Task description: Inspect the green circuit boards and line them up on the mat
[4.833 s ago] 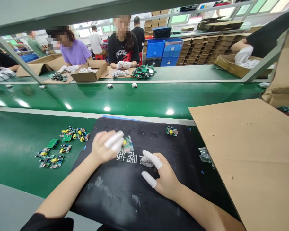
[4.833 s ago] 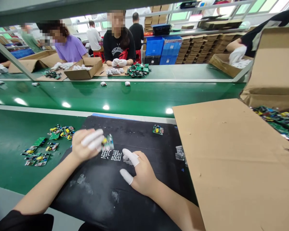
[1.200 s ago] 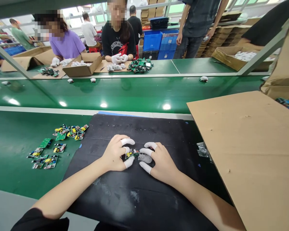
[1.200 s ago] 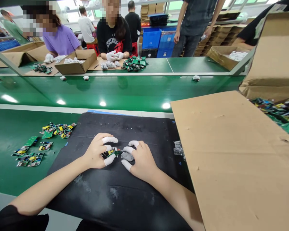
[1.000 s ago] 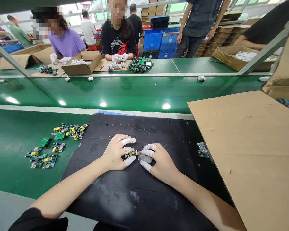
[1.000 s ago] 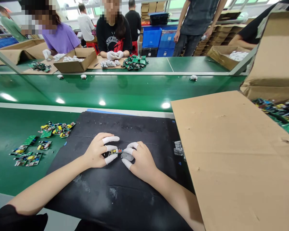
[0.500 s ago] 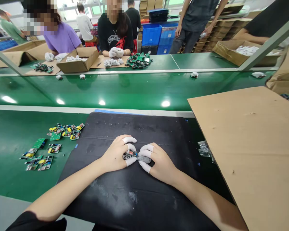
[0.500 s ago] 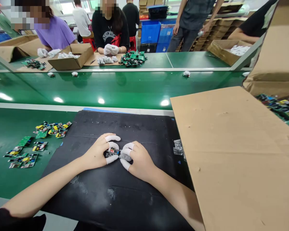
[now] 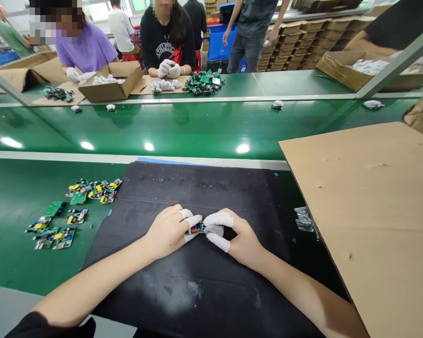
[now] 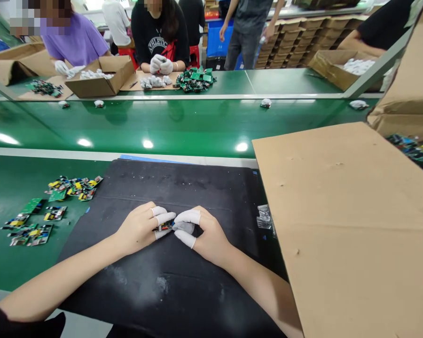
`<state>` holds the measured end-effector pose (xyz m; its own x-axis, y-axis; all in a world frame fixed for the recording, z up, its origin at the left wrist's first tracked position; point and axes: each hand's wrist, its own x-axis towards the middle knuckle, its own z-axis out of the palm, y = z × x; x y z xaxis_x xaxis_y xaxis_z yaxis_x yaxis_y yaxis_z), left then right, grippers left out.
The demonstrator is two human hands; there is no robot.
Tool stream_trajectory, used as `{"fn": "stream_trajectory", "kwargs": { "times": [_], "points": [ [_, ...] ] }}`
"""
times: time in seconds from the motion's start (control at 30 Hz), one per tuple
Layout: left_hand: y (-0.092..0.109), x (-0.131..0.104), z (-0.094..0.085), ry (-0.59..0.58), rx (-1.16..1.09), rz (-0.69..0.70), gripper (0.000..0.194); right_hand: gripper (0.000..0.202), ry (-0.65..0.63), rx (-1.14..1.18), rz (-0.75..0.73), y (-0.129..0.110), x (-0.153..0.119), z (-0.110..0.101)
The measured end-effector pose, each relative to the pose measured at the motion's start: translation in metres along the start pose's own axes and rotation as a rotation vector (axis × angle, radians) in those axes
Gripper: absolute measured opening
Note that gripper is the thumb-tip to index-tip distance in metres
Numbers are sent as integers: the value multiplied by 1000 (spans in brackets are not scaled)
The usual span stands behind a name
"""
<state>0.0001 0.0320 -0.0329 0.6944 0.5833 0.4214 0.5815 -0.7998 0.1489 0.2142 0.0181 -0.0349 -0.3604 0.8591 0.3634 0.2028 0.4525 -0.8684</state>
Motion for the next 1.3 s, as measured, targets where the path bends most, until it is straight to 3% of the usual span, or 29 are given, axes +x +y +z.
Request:
{"fn": "stream_trajectory", "kwargs": {
  "times": [0.2, 0.57, 0.8, 0.97, 1.1, 1.3],
  "points": [
    [7, 1, 5, 32, -51, 27, 19, 17, -2, -19, -53, 1, -2, 0],
    [5, 2, 1, -85, 0, 89, 25, 9, -80, -52, 48, -4, -1, -2],
    [4, 2, -2, -153, -115, 14, 24, 7, -96, -47, 104, -6, 0, 0],
    [2, 0, 1, -64, -204, -31, 28, 5, -122, -48, 159, -5, 0, -2],
    [5, -2, 7, 61, -138, -81, 28, 7, -104, -53, 217, -2, 0, 0],
    [13, -3, 11, 135, 23, -95, 28, 10, -69, -75, 262, 1, 1, 3]
  ]
}}
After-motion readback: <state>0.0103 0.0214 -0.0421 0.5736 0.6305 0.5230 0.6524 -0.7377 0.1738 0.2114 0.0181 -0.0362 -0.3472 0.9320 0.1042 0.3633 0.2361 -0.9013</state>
